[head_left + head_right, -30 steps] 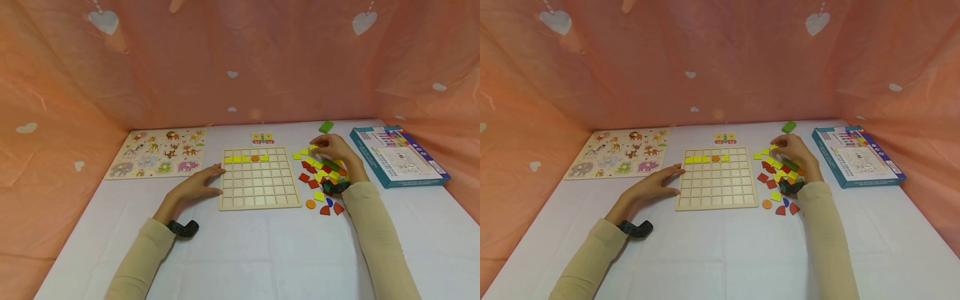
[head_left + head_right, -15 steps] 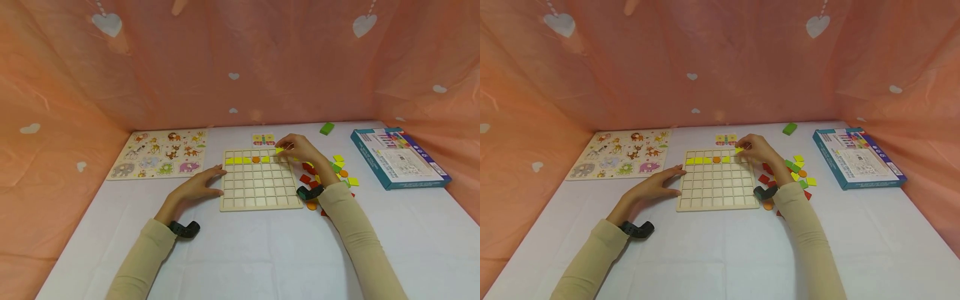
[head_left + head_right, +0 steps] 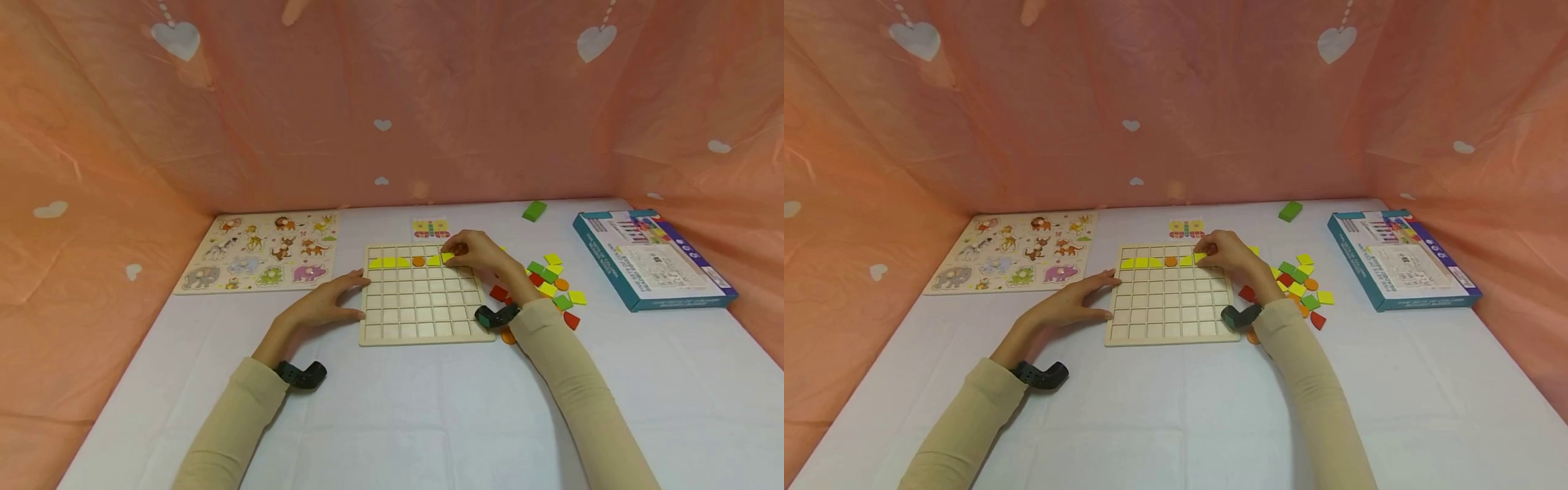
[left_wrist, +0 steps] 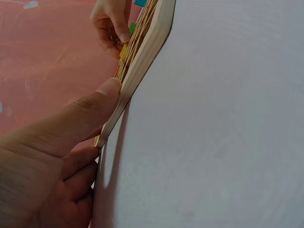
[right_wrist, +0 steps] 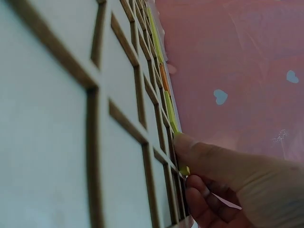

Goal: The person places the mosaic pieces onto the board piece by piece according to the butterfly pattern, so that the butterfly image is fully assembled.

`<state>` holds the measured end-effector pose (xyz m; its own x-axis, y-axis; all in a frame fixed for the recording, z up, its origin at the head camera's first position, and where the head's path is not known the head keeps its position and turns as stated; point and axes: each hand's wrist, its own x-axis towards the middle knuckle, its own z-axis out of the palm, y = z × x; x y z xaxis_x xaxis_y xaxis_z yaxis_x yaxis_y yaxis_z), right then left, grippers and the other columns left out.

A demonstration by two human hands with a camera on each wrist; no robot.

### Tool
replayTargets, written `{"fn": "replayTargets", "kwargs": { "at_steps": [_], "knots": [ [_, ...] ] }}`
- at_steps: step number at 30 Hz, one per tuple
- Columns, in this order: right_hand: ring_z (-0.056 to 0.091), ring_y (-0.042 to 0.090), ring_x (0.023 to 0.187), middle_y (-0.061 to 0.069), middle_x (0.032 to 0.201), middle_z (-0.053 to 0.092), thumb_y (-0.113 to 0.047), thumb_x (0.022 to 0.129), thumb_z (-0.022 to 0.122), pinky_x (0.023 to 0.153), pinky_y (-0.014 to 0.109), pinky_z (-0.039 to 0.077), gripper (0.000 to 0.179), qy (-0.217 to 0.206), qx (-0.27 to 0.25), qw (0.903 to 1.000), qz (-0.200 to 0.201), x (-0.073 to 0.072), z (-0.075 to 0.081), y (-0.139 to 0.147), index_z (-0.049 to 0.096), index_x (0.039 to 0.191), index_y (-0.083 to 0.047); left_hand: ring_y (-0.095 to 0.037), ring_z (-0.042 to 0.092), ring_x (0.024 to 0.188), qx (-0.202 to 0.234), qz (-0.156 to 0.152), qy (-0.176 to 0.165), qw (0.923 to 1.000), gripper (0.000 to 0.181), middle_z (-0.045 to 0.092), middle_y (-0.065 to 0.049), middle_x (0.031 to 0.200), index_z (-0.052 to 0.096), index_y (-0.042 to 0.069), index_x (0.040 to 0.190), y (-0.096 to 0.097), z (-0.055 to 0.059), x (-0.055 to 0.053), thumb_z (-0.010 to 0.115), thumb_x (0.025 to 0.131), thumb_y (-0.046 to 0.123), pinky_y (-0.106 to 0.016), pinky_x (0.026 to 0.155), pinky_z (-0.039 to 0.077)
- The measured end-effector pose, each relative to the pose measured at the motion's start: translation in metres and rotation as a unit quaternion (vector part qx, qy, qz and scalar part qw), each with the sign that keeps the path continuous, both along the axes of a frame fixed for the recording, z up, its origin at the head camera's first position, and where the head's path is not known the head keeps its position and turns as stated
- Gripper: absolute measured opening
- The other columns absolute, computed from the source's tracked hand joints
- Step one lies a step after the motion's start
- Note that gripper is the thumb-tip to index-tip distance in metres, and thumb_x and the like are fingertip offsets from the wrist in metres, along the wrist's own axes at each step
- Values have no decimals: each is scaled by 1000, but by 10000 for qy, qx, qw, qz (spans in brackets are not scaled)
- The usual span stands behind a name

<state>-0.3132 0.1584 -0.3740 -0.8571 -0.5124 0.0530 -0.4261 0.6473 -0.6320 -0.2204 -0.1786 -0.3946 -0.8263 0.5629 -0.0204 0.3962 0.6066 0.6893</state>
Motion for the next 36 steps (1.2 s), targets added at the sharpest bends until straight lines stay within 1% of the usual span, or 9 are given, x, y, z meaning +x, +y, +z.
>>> {"fn": "replayTargets", "kwargs": {
  "at_steps": [5, 13, 17, 21, 25, 27, 30, 33, 36],
  "knots": [
    [55, 24, 89, 13, 101, 63, -13, 81, 73, 81, 35, 47, 29, -62, -26, 10000, 8, 0, -2, 2, 68, 107, -1, -26, 16, 142, 17, 24, 11, 10000, 64, 23, -9, 153, 45, 11, 138, 0, -1, 0, 73, 82, 25, -45, 115, 15],
    [50, 22, 81, 11, 97, 63, -14, 81, 73, 73, 31, 43, 26, -36, -1, 10000, 41, -1, -3, 3, 69, 104, -2, -25, 15, 142, -16, 20, -12, 10000, 65, 23, -8, 154, 44, 12, 138, 0, -2, -2, 73, 82, 26, -45, 115, 15],
    [50, 22, 81, 11, 97, 63, -13, 81, 73, 72, 31, 44, 26, 4, -22, 10000, 44, 0, -3, 3, 69, 104, -1, -25, 15, 142, -24, 34, -1, 10000, 65, 23, -8, 154, 44, 12, 138, 0, -2, -2, 72, 82, 27, -45, 115, 15],
    [54, 23, 85, 12, 99, 63, -13, 82, 72, 77, 33, 47, 28, 59, -103, 9999, 23, 0, 2, 6, 68, 107, -1, -25, 15, 142, 4, 23, 18, 10000, 65, 23, -8, 153, 45, 12, 138, 0, -2, -2, 72, 82, 27, -45, 115, 15],
    [56, 27, 91, 18, 103, 62, -12, 84, 69, 85, 39, 48, 31, 226, -394, 9990, -50, 2, 13, 19, 65, 111, 3, -25, 15, 142, 24, -3, 26, 10000, 65, 23, -8, 153, 44, 12, 138, 1, -2, -2, 72, 82, 27, -45, 115, 15],
    [56, 29, 94, 21, 107, 61, -10, 85, 68, 88, 43, 47, 31, 315, -545, 9979, -162, 3, 18, 29, 63, 112, 5, -25, 15, 142, 22, 7, 10, 10000, 65, 23, -8, 154, 44, 12, 139, 1, -2, -2, 73, 82, 28, -46, 114, 15],
    [55, 30, 97, 21, 112, 60, -11, 86, 67, 92, 45, 45, 31, 360, -672, 9955, -571, 4, 22, 47, 63, 112, 5, -25, 15, 142, 51, 39, -41, 10000, 66, 23, -7, 154, 44, 13, 138, 0, -2, -2, 73, 81, 28, -46, 114, 15],
    [56, 31, 98, 19, 112, 60, -13, 87, 66, 92, 45, 46, 31, 378, -564, 9925, -1017, 5, 20, 63, 63, 112, 4, -26, 15, 142, 74, 43, -73, 9999, 66, 22, -8, 154, 44, 13, 138, 0, -1, -1, 73, 81, 28, -46, 114, 16],
    [56, 33, 98, 21, 111, 60, -14, 88, 66, 90, 46, 46, 31, 332, -358, 9917, -1188, 6, 15, 77, 63, 113, 4, -26, 14, 142, 110, 37, -108, 9999, 66, 22, -8, 154, 44, 13, 139, 0, -1, 0, 73, 81, 28, -47, 114, 15]
  ]
}}
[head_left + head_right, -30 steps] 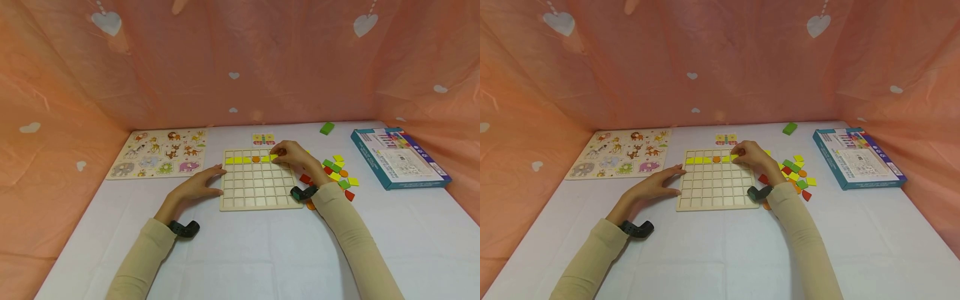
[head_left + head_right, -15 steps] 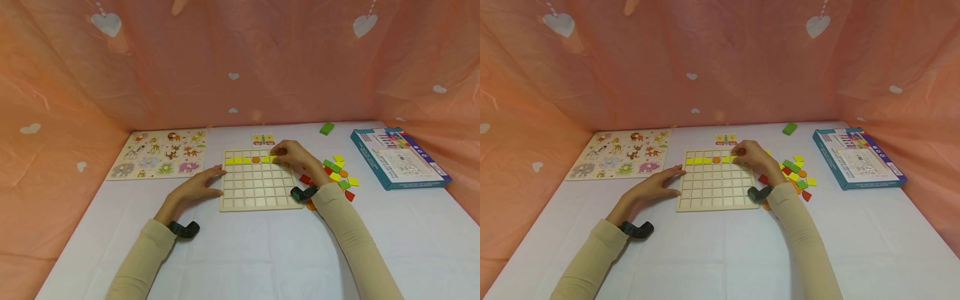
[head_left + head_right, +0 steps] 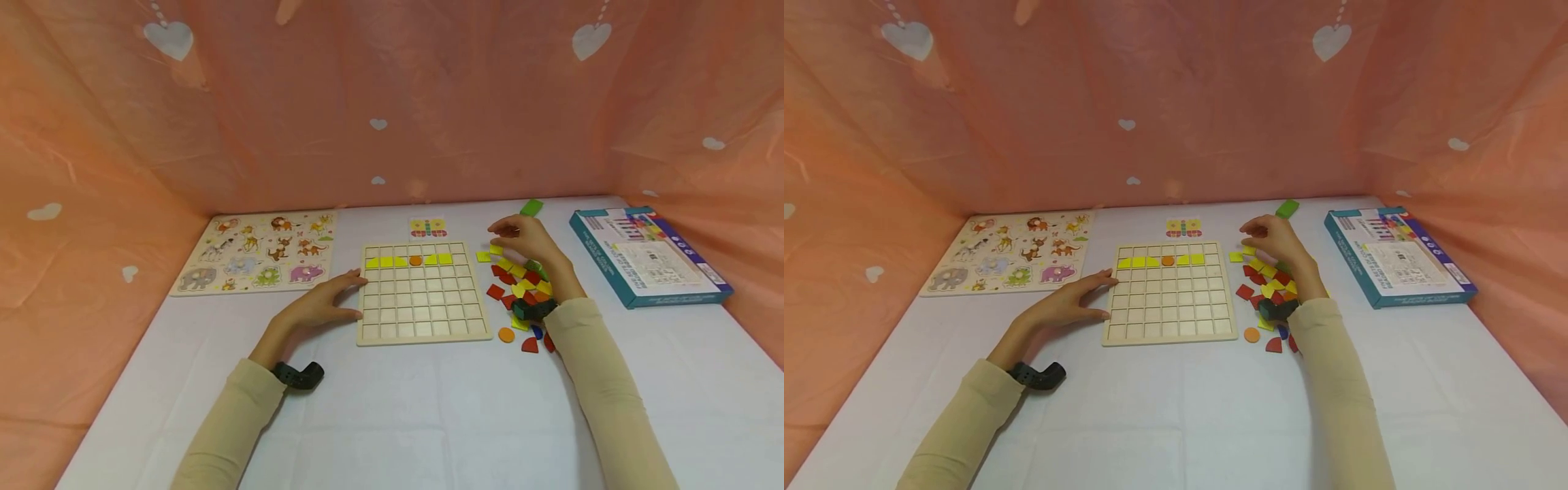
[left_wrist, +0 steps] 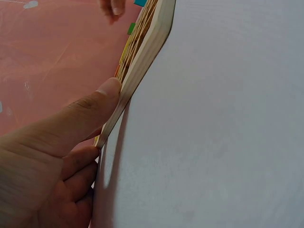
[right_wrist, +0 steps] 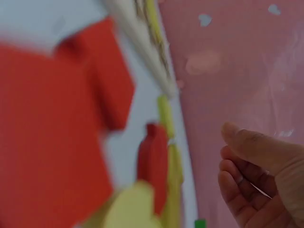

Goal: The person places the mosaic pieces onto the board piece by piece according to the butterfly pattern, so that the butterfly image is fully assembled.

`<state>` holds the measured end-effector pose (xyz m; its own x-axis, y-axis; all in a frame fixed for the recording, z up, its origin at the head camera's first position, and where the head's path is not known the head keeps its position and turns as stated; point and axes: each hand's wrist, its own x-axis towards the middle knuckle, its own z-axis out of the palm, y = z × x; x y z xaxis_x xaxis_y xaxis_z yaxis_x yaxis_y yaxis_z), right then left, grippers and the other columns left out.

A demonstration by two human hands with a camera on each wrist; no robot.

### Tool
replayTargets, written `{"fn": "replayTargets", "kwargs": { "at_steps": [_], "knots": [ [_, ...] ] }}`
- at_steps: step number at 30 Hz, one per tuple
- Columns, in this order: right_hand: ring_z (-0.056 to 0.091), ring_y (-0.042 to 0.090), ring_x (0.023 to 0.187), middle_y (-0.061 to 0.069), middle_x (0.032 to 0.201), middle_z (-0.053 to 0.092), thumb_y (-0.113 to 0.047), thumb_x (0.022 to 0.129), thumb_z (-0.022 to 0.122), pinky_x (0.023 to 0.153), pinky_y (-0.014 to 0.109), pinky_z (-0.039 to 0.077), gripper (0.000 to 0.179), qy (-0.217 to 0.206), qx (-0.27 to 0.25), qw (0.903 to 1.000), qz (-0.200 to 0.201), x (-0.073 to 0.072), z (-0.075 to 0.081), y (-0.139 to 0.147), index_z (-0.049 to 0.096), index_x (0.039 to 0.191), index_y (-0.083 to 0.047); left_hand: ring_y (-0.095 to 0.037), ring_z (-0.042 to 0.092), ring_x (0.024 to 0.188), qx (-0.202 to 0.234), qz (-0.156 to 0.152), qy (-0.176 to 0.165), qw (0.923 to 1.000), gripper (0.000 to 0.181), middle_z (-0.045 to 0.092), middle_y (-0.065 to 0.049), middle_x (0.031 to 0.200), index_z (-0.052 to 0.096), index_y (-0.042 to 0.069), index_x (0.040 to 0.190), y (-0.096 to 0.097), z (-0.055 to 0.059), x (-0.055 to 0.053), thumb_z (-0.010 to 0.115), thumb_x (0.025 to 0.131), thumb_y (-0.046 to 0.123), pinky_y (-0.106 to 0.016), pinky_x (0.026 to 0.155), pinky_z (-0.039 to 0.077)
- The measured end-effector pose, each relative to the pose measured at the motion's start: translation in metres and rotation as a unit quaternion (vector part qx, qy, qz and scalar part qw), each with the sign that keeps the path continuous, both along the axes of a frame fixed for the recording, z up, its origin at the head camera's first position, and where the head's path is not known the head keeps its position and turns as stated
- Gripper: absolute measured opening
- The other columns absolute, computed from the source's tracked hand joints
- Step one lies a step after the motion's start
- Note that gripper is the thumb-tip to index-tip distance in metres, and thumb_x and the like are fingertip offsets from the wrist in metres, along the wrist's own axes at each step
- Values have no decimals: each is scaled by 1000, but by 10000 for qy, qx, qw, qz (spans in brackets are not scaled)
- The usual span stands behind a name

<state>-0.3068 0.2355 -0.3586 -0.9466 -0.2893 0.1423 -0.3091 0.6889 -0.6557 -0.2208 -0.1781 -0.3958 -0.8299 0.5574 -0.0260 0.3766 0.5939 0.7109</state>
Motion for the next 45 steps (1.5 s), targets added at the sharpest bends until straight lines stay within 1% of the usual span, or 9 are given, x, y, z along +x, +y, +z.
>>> {"fn": "replayTargets", "kwargs": {
  "at_steps": [7, 10, 13, 18, 25, 28, 32, 39, 45],
  "knots": [
    [55, 29, 92, 19, 105, 61, -17, 88, 65, 83, 37, 48, 32, -503, 301, 9981, -174, 2, -9, 19, 63, 114, 2, -25, 13, 143, 63, 0, -72, 10000, 66, 21, -7, 154, 44, 13, 139, 0, -1, 0, 73, 81, 28, -46, 114, 14],
    [55, 29, 90, 18, 103, 62, -18, 89, 65, 80, 34, 48, 32, -605, 469, 9971, -46, 4, -8, 23, 62, 114, 2, -25, 13, 142, 35, -9, -54, 10000, 66, 21, -7, 154, 44, 13, 139, 0, 0, 0, 73, 81, 28, -47, 114, 14],
    [55, 29, 91, 17, 102, 62, -20, 88, 65, 83, 37, 48, 32, -627, 617, 9961, 78, 9, -4, 27, 63, 112, 1, -25, 14, 142, -25, -25, -2, 10000, 66, 21, -7, 154, 44, 13, 139, 0, 0, 0, 73, 81, 28, -46, 114, 15],
    [56, 29, 94, 15, 101, 64, -15, 87, 66, 86, 41, 49, 28, -623, 741, 9945, 395, 24, 2, 37, 64, 111, 0, -25, 15, 142, -93, -19, 37, 9999, 66, 22, -7, 154, 44, 13, 139, 0, 0, -1, 73, 81, 28, -45, 115, 15],
    [57, 23, 89, 10, 102, 65, -8, 84, 69, 76, 21, 50, 27, -697, 813, 9905, 867, 53, 1, 49, 64, 109, -1, -26, 15, 142, -97, -19, -1, 10000, 66, 22, -8, 154, 44, 13, 139, 0, 0, -1, 73, 81, 28, -47, 114, 15],
    [55, 22, 88, 9, 103, 65, -8, 83, 70, 73, 18, 49, 27, -680, 772, 9890, 1065, 60, -3, 50, 65, 108, -3, -26, 15, 142, -105, -14, 47, 9999, 65, 22, -8, 154, 44, 13, 138, 0, 0, -1, 73, 81, 28, -47, 114, 16],
    [52, 22, 87, 9, 109, 62, -9, 83, 70, 68, 19, 50, 28, -771, 656, 9880, 1169, 65, -10, 48, 66, 111, -7, -26, 15, 142, -84, -15, 48, 10000, 65, 22, -8, 154, 44, 13, 138, 0, -1, -1, 73, 81, 28, -46, 114, 15],
    [50, 23, 103, 7, 113, 58, -5, 84, 68, 84, 22, 49, 27, -864, 494, 9857, 1362, 67, -15, 39, 66, 110, -10, -26, 14, 142, -96, -37, 45, 9999, 66, 21, -7, 154, 44, 13, 139, -1, -2, -2, 73, 81, 28, -46, 114, 15],
    [51, 23, 98, 8, 108, 59, -8, 84, 68, 83, 28, 50, 23, -745, 632, 9872, 1260, 68, -15, 33, 67, 107, -9, -25, 14, 142, -120, -42, 41, 9999, 67, 21, -7, 154, 43, 13, 139, -1, -1, -2, 73, 81, 28, -46, 115, 14]
  ]
}}
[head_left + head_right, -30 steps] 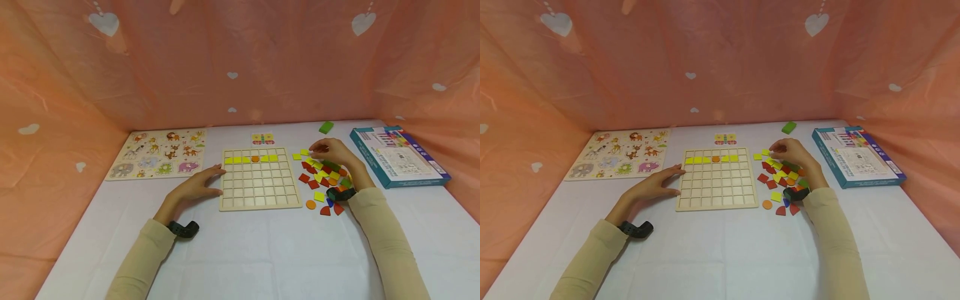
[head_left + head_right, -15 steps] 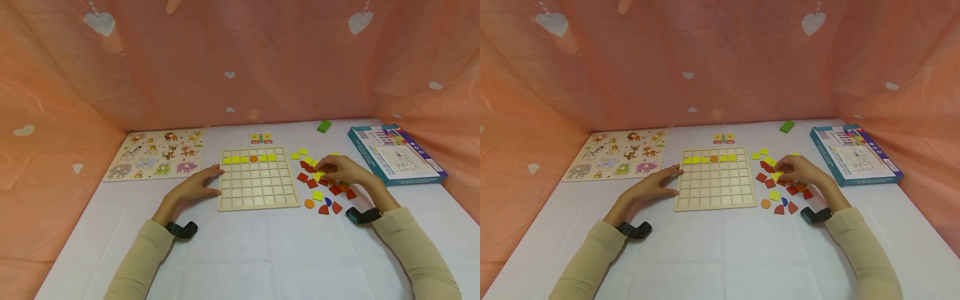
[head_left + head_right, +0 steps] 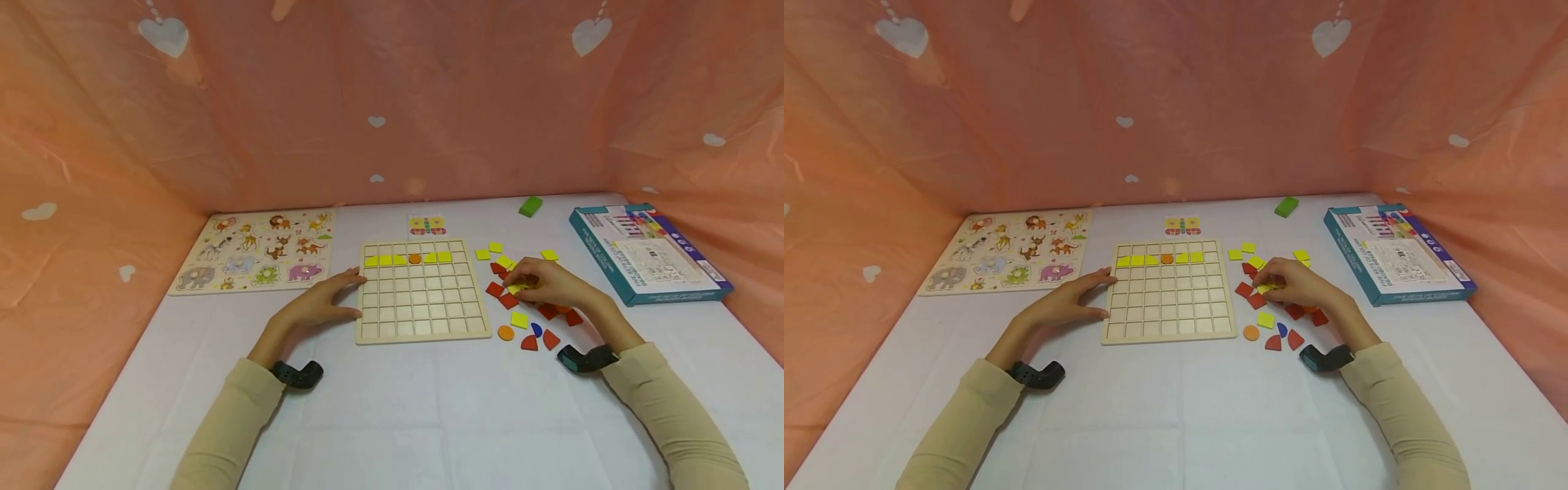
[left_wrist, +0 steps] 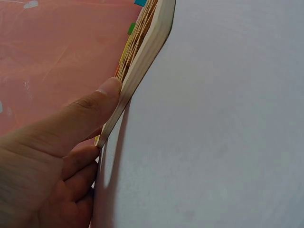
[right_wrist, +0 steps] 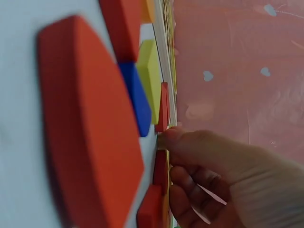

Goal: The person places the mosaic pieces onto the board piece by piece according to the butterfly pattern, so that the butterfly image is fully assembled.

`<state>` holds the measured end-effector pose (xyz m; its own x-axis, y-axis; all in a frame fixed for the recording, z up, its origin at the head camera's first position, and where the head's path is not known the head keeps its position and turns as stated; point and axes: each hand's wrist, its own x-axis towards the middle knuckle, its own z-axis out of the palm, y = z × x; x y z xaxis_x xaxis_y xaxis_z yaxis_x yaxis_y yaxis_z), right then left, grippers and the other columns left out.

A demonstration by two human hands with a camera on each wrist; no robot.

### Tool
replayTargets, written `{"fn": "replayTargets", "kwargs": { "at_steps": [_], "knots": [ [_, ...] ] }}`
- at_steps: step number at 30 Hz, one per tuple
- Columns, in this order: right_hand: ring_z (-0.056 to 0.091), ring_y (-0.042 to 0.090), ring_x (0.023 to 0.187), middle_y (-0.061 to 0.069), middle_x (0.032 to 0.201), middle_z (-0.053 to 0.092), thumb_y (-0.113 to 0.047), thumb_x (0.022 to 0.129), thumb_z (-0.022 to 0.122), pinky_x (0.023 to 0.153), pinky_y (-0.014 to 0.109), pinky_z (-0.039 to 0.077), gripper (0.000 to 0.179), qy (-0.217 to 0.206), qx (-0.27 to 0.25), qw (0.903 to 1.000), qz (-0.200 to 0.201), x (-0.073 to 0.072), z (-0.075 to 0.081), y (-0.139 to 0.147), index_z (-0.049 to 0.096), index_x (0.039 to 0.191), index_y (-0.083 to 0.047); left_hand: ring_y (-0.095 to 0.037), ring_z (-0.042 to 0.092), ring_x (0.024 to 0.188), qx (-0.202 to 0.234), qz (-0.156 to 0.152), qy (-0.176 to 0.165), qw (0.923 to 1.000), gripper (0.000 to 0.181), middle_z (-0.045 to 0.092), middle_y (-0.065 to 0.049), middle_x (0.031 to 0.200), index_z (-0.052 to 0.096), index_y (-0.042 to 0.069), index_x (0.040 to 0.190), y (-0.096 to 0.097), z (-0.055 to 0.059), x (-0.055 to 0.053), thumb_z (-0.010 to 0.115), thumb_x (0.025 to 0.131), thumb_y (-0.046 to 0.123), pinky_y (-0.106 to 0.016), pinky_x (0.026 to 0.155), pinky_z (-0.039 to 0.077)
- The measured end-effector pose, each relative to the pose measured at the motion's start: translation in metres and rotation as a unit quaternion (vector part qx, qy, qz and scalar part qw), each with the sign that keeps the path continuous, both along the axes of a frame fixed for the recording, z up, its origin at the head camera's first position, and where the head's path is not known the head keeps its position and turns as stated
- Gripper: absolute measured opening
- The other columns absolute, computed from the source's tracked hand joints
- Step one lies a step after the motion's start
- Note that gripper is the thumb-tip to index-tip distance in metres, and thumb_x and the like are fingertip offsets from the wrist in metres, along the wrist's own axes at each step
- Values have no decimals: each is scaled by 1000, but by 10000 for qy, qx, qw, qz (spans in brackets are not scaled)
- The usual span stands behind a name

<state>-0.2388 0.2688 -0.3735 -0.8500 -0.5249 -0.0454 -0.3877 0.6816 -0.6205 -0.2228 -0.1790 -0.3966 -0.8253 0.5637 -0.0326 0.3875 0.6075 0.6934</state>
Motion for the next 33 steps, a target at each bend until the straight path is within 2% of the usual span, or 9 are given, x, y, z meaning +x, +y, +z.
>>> {"fn": "replayTargets", "kwargs": {
  "at_steps": [6, 8, 15, 18, 22, 25, 29, 33],
  "knots": [
    [52, 20, 89, 6, 102, 61, -22, 83, 72, 77, 25, 48, 27, 427, 309, 9981, -305, -2, -5, -2, 66, 105, -8, -26, 14, 142, 1, -3, 4, 10000, 67, 21, -8, 154, 43, 12, 139, 0, 1, 0, 73, 81, 28, -46, 114, 14],
    [52, 19, 91, 5, 103, 61, -26, 82, 72, 77, 24, 47, 29, 466, 296, 9979, -344, -3, -7, -2, 66, 105, -9, -26, 14, 142, 7, -5, 9, 10000, 67, 21, -8, 154, 43, 12, 139, 0, 0, 0, 73, 81, 27, -46, 114, 14],
    [45, 26, 113, 8, 118, 56, -11, 87, 65, 90, 17, 40, 28, -196, -423, 9988, 149, -7, -10, 7, 64, 116, -11, -26, 15, 142, 2, -20, 23, 10000, 66, 22, -8, 154, 44, 12, 139, 0, -1, -1, 73, 81, 27, -46, 114, 15],
    [45, 25, 114, 7, 118, 56, -12, 88, 64, 90, 14, 39, 27, -176, -372, 9990, 162, -7, -11, 8, 64, 116, -12, -26, 15, 142, 0, -24, 20, 10000, 66, 22, -8, 154, 43, 12, 139, 0, -1, -1, 73, 81, 26, -46, 115, 14],
    [50, 21, 99, 6, 108, 58, -16, 87, 67, 78, 15, 44, 27, 155, -195, 9997, -20, -7, -9, 6, 65, 113, -10, -26, 14, 142, 7, -21, 16, 10000, 67, 22, -8, 154, 43, 12, 139, 0, 0, -1, 73, 81, 27, -46, 115, 14],
    [50, 19, 89, 5, 101, 59, -17, 85, 68, 72, 16, 46, 28, 588, -261, 9979, -125, -8, -3, 0, 65, 112, -7, -26, 15, 142, -3, 0, 10, 10000, 67, 22, -8, 154, 44, 12, 139, 0, 0, 0, 73, 81, 28, -46, 114, 15],
    [52, 19, 88, 8, 99, 61, -17, 86, 68, 76, 22, 47, 27, 1233, -455, 9910, -246, -12, 13, -19, 65, 109, -3, -26, 15, 142, 7, 20, 4, 10000, 67, 22, -8, 154, 44, 12, 139, -1, 0, 0, 73, 81, 28, -46, 114, 15],
    [54, 21, 86, 10, 96, 62, -21, 86, 68, 74, 29, 48, 28, 1525, -548, 9851, -581, -21, 28, -51, 66, 106, -1, -26, 15, 142, 39, -18, 27, 10000, 67, 23, -9, 153, 44, 12, 139, 0, 0, 0, 73, 81, 27, -46, 114, 14]
  ]
}}
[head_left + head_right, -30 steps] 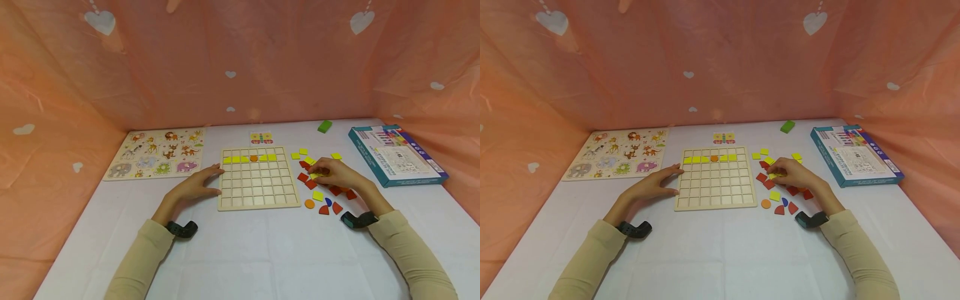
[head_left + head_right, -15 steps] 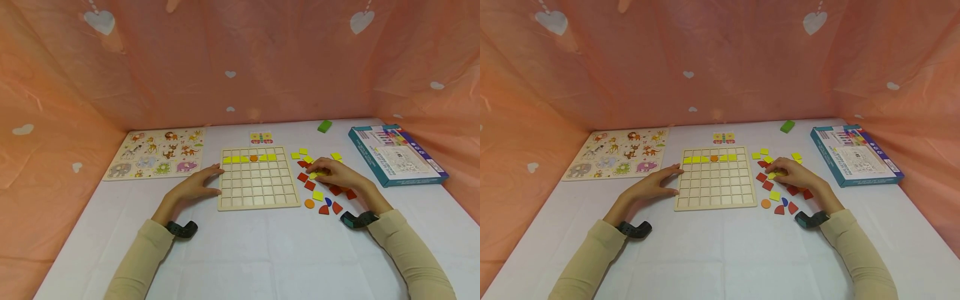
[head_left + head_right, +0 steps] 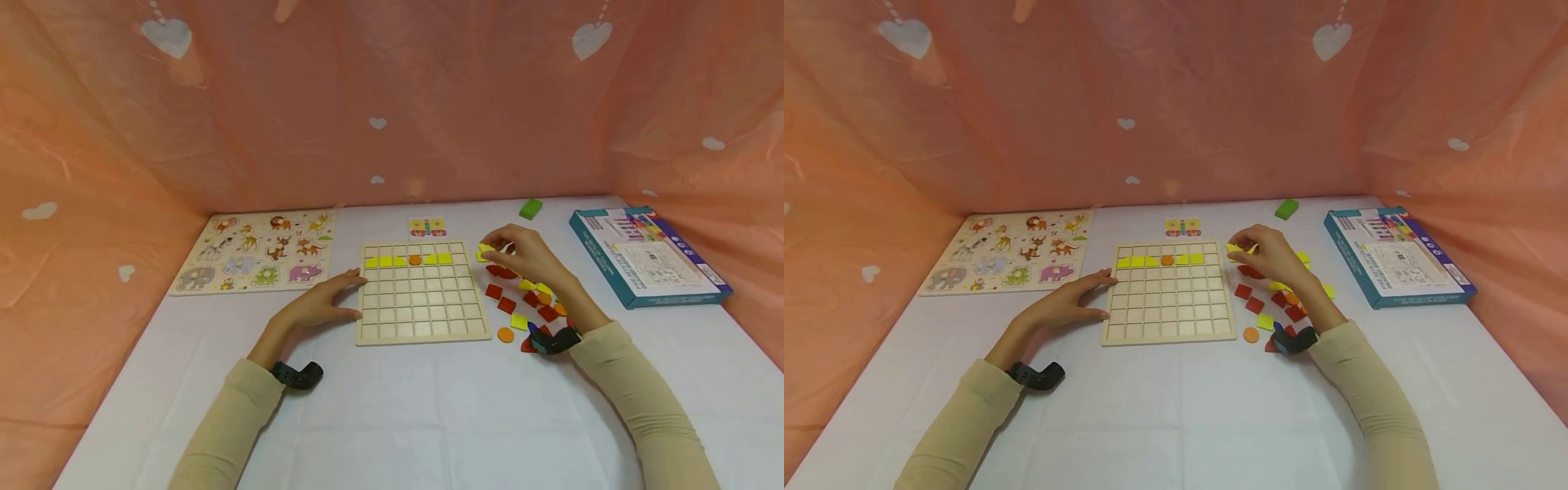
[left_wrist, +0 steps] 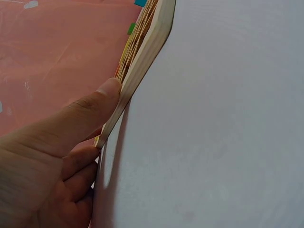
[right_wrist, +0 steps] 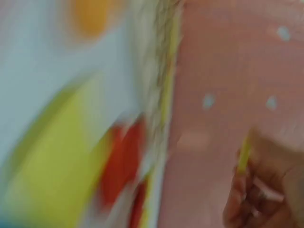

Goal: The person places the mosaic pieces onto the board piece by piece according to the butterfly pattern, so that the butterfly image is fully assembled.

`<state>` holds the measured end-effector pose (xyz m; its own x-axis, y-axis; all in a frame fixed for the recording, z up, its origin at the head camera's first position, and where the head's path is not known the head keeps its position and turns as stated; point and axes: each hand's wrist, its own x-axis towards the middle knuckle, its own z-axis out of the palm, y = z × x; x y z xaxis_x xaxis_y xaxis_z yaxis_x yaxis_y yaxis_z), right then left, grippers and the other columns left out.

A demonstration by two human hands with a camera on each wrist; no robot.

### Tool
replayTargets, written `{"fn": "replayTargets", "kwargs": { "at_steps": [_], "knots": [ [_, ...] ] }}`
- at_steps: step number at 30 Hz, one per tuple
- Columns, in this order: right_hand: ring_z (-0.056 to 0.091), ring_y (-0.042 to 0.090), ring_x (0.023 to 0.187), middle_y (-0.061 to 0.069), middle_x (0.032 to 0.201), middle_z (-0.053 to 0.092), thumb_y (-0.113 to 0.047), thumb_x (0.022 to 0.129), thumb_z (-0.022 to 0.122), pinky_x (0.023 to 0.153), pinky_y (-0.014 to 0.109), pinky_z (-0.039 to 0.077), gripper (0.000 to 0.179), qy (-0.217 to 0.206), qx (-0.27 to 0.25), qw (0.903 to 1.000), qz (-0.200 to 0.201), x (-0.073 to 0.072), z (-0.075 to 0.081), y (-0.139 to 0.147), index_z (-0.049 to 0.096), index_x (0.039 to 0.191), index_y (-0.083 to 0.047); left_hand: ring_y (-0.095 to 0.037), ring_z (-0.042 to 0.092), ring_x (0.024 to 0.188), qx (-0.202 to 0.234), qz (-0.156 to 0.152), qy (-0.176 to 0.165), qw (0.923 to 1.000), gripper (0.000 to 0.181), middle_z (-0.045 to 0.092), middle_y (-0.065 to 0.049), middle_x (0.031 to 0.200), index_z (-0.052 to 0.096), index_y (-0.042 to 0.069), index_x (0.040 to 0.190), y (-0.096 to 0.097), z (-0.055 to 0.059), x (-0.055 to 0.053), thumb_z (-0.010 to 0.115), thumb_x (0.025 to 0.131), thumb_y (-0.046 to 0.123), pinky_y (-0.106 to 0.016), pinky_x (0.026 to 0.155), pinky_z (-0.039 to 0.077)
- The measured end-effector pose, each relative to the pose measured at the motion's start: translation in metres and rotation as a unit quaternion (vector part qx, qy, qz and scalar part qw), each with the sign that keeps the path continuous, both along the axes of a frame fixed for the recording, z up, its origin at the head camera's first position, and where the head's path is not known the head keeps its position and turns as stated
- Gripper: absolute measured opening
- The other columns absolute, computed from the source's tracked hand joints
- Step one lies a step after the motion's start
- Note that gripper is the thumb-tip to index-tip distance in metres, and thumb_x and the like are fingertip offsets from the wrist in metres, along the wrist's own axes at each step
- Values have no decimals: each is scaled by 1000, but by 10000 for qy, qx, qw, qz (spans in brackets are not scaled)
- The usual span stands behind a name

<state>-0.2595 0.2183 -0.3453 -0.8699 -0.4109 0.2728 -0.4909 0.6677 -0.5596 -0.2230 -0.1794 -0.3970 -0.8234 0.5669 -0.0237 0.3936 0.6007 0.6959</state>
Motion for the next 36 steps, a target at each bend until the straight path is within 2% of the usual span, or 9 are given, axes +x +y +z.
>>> {"fn": "replayTargets", "kwargs": {
  "at_steps": [3, 6, 14, 19, 25, 31, 36],
  "knots": [
    [56, 23, 83, 12, 92, 63, -21, 85, 69, 72, 32, 49, 28, 51, -86, 9997, -233, -7, 5, -24, 66, 104, 0, -26, 15, 142, -6, -15, 11, 10000, 66, 23, -9, 153, 43, 12, 139, 1, -1, -1, 73, 82, 28, -46, 115, 15],
    [57, 25, 80, 14, 89, 63, -20, 85, 69, 72, 36, 49, 28, -5, -130, 9993, -347, -16, 2, -41, 66, 102, 1, -26, 15, 142, 4, -11, 16, 10000, 66, 23, -9, 153, 44, 12, 139, 2, -1, -1, 72, 82, 28, -46, 114, 15],
    [55, 26, 82, 15, 89, 62, -17, 83, 70, 74, 35, 47, 27, -695, 131, 9957, -603, -33, -22, -46, 66, 101, 3, -27, 15, 142, -31, 13, -41, 10000, 66, 22, -9, 154, 44, 12, 139, 3, -3, 1, 73, 82, 28, -46, 114, 15],
    [55, 26, 83, 14, 91, 63, -19, 82, 73, 76, 36, 48, 28, -1039, 165, 9922, -671, -35, -31, -45, 66, 100, 1, -27, 15, 142, -33, 12, -30, 10000, 67, 23, -9, 153, 44, 11, 139, 2, -3, 1, 73, 82, 28, -46, 115, 14],
    [56, 24, 83, 13, 92, 63, -18, 82, 73, 77, 34, 48, 26, -1307, 10, 9895, -612, -33, -31, -46, 66, 99, 0, -26, 15, 142, -18, 18, -45, 10000, 66, 22, -10, 153, 43, 12, 139, 2, -2, 0, 72, 82, 27, -46, 115, 14],
    [58, 23, 84, 12, 91, 65, -12, 84, 69, 77, 34, 49, 19, -1338, 7, 9900, -440, -34, -31, -43, 67, 100, 0, -26, 14, 142, -32, 18, -51, 10000, 66, 22, -10, 154, 43, 11, 140, 1, -1, 1, 72, 82, 27, -45, 115, 14],
    [59, 24, 84, 13, 92, 65, -12, 85, 68, 77, 35, 50, 20, -1244, 44, 9916, -357, -35, -31, -43, 67, 101, 0, -27, 15, 142, -63, -89, 84, 9999, 66, 22, -11, 153, 43, 10, 139, 0, 1, 1, 71, 83, 28, -45, 115, 15]
  ]
}}
